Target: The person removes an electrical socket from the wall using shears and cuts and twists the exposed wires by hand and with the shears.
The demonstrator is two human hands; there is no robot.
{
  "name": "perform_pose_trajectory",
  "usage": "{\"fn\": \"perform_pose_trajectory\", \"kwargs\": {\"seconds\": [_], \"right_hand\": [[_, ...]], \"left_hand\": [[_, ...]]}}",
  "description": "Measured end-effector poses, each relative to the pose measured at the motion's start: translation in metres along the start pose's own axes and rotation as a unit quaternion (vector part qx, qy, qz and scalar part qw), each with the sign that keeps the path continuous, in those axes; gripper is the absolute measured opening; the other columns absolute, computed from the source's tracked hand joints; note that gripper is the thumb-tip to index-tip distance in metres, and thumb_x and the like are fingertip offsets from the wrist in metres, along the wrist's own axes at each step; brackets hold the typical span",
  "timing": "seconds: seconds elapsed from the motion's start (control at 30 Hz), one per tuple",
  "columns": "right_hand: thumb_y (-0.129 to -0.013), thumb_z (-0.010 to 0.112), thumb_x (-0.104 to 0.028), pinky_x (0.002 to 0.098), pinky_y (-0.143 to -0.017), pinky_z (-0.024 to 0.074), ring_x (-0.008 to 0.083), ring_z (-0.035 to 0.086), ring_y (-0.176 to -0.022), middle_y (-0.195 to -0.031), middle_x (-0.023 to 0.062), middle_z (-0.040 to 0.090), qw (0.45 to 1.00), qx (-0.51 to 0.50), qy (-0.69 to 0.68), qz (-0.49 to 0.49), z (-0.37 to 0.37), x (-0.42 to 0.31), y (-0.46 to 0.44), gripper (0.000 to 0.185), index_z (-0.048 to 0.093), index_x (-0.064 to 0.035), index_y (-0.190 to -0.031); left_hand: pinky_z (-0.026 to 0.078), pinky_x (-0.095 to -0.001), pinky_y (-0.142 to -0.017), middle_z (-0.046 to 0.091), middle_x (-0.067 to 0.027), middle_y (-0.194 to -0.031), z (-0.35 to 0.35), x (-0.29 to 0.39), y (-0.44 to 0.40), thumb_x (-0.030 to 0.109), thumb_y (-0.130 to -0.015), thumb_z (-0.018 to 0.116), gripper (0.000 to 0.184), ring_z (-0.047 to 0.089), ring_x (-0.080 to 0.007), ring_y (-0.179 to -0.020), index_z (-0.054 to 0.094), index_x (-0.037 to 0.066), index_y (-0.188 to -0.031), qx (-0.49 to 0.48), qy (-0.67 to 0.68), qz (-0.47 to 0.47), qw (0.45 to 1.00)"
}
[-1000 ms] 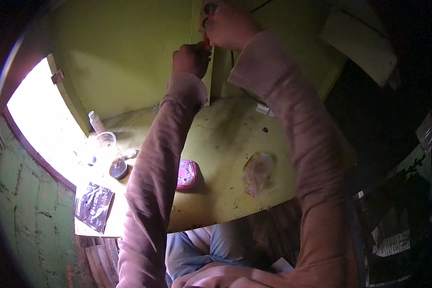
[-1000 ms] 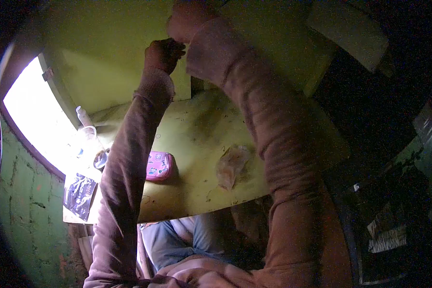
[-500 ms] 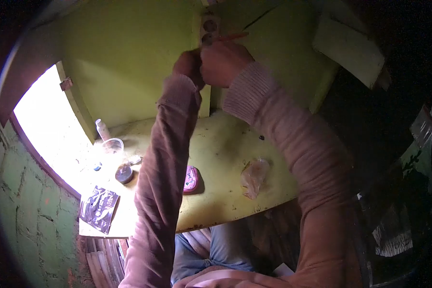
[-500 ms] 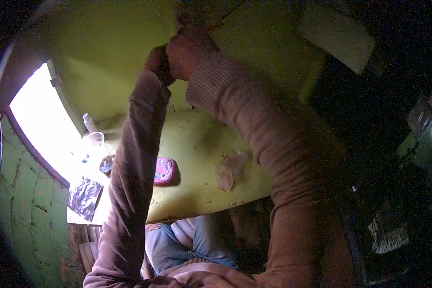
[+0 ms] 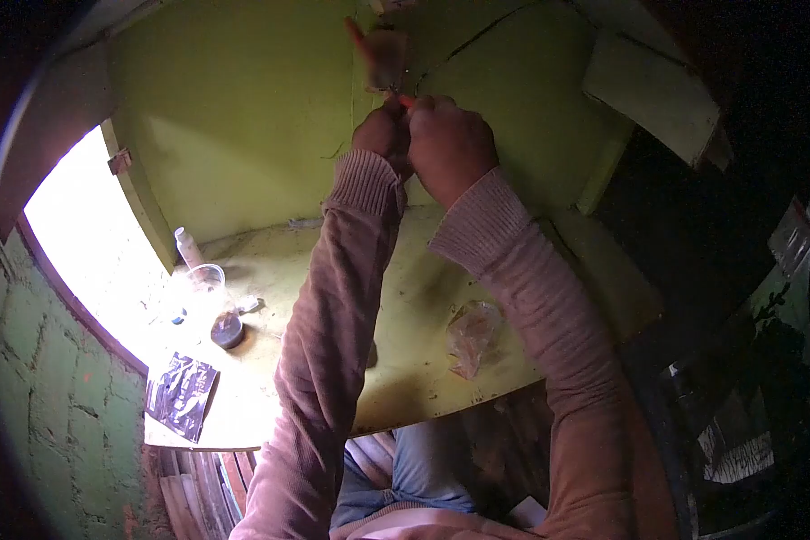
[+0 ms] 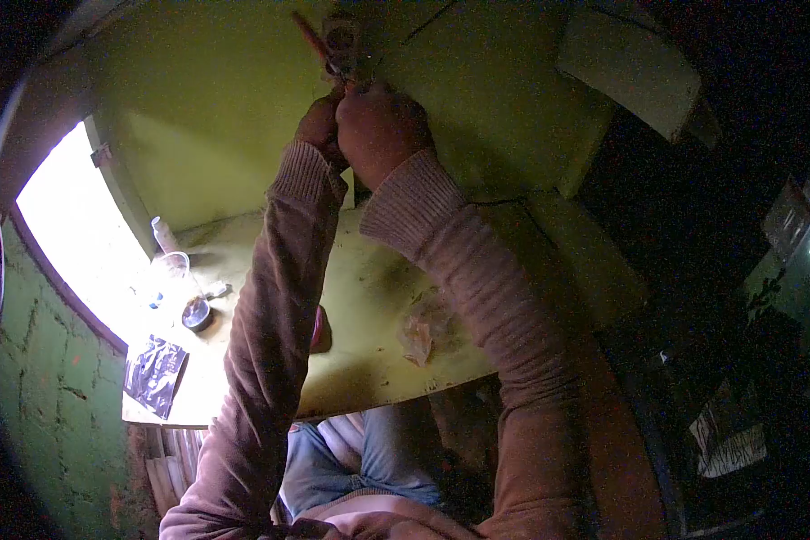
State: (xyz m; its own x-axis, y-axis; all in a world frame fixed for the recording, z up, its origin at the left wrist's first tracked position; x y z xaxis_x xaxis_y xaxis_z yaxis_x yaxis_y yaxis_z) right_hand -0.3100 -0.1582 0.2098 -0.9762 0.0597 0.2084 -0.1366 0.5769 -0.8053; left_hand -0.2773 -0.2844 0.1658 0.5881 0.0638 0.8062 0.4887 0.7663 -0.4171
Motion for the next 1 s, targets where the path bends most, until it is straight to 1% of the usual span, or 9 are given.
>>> {"fn": "perform_pose_trajectory", "kwargs": {"seconds": [0.07, 0.3, 0.4, 0.53, 0.63, 0.83, 0.87, 0.93, 1.0], "right_hand": [[-0.086, 0.058, -0.013, 0.0421, -0.066, 0.057, 0.0323, 0.069, -0.076, -0.087, 0.018, 0.065, 0.999, 0.0, 0.033, -0.001, -0.001, 0.001, 0.002, 0.016, 0.061, -0.0001, -0.096], [-0.088, 0.057, -0.012, 0.0401, -0.065, 0.0572, 0.0302, 0.067, -0.079, -0.092, 0.0138, 0.059, 0.996, 0.083, 0.021, -0.02, -0.004, 0.008, 0.002, 0.023, 0.062, -0.0018, -0.109], [-0.087, 0.059, -0.011, 0.0393, -0.065, 0.0566, 0.0283, 0.065, -0.08, -0.092, 0.0108, 0.056, 0.986, 0.155, -0.023, -0.054, -0.011, 0.01, 0.0, 0.024, 0.064, -0.0052, -0.11], [-0.085, 0.061, -0.008, 0.0375, -0.066, 0.0563, 0.026, 0.063, -0.082, -0.092, 0.0081, 0.055, 0.967, 0.205, -0.062, -0.138, -0.013, -0.002, -0.004, 0.019, 0.068, -0.0054, -0.103], [-0.085, 0.061, -0.005, 0.0366, -0.067, 0.0563, 0.0255, 0.062, -0.083, -0.089, 0.0077, 0.054, 0.955, 0.205, -0.096, -0.19, -0.013, -0.008, -0.002, 0.019, 0.067, -0.0045, -0.103], [-0.086, 0.064, -0.013, 0.0394, -0.067, 0.056, 0.0251, 0.065, -0.083, -0.093, 0.0089, 0.062, 0.952, 0.237, -0.154, -0.118, -0.019, -0.007, 0.018, 0.015, 0.066, -0.0045, -0.098], [-0.087, 0.065, -0.016, 0.0402, -0.067, 0.0558, 0.0252, 0.066, -0.081, -0.093, 0.0093, 0.064, 0.944, 0.261, -0.174, -0.104, -0.027, -0.007, 0.025, 0.015, 0.066, -0.005, -0.098], [-0.093, 0.061, -0.028, 0.0442, -0.063, 0.0535, 0.0316, 0.068, -0.072, -0.08, 0.0141, 0.067, 0.958, 0.119, -0.254, 0.058, -0.028, 0.001, 0.029, 0.023, 0.068, -0.0066, -0.099], [-0.096, 0.055, -0.033, 0.0473, -0.061, 0.0533, 0.0362, 0.066, -0.067, -0.075, 0.0184, 0.066, 0.959, 0.094, -0.258, 0.075, -0.017, 0.003, 0.02, 0.031, 0.064, -0.0038, -0.1]], "left_hand": [[0.051, -0.0355, -0.084, 0.063, -0.0107, -0.103, 0.014, -0.005, 0.007, 0.033, -0.106, 0.037, 0.039, 0.062, -0.0236, -0.092, 0.053, 0.0, -0.118, -0.013, 0.239, -0.082, 0.967], [0.052, -0.0352, -0.084, 0.067, -0.0146, -0.108, -0.003, -0.026, -0.003, 0.035, -0.105, 0.042, 0.042, 0.064, -0.0229, -0.099, 0.062, -0.001, -0.115, 0.046, 0.156, -0.016, 0.987], [0.053, -0.0356, -0.083, 0.068, -0.0158, -0.108, -0.016, -0.018, 0.007, 0.031, -0.102, 0.044, 0.038, 0.066, -0.0235, -0.096, 0.067, 0.004, -0.115, 0.228, -0.314, 0.062, 0.919], [0.053, -0.0359, -0.079, 0.068, -0.0161, -0.105, -0.018, 0.007, 0.0, 0.028, -0.099, 0.044, 0.034, 0.066, -0.0235, -0.094, 0.068, 0.008, -0.113, 0.128, -0.049, 0.098, 0.986], [0.052, -0.0345, -0.081, 0.068, -0.0167, -0.102, -0.011, 0.037, 0.002, 0.026, -0.098, 0.048, 0.034, 0.066, -0.0225, -0.094, 0.066, 0.0, -0.109, 0.05, -0.042, 0.137, 0.988], [0.056, -0.035, -0.079, 0.065, -0.0166, -0.099, -0.02, 0.03, -0.009, 0.023, -0.103, 0.043, 0.032, 0.064, -0.0248, -0.089, 0.059, -0.002, -0.113, -0.067, 0.125, -0.04, 0.989], [0.054, -0.0353, -0.082, 0.065, -0.0164, -0.103, -0.012, 0.03, -0.004, 0.024, -0.105, 0.038, 0.035, 0.063, -0.0247, -0.092, 0.052, -0.003, -0.121, -0.238, 0.224, -0.093, 0.941], [0.052, -0.0383, -0.092, 0.062, -0.0169, -0.111, 0.009, 0.037, 0.013, 0.029, -0.107, 0.032, 0.042, 0.061, -0.027, -0.102, 0.037, -0.003, -0.135, -0.063, 0.112, -0.041, 0.991], [0.051, -0.0382, -0.093, 0.061, -0.0173, -0.113, 0.014, 0.031, 0.009, 0.03, -0.108, 0.031, 0.044, 0.06, -0.0272, -0.105, 0.037, -0.003, -0.135, -0.071, 0.157, -0.042, 0.984]]}}
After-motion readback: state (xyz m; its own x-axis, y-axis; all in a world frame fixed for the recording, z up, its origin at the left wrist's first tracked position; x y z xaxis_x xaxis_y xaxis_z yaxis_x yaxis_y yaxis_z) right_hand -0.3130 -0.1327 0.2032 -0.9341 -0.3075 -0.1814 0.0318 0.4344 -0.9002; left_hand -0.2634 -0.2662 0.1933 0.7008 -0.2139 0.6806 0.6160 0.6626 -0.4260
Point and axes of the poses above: each hand's wrist, its own y-axis away from the middle knuckle, its own z-axis out of the palm, x = y × z, the point moved 5 cm from there along -y, towards the middle knuckle
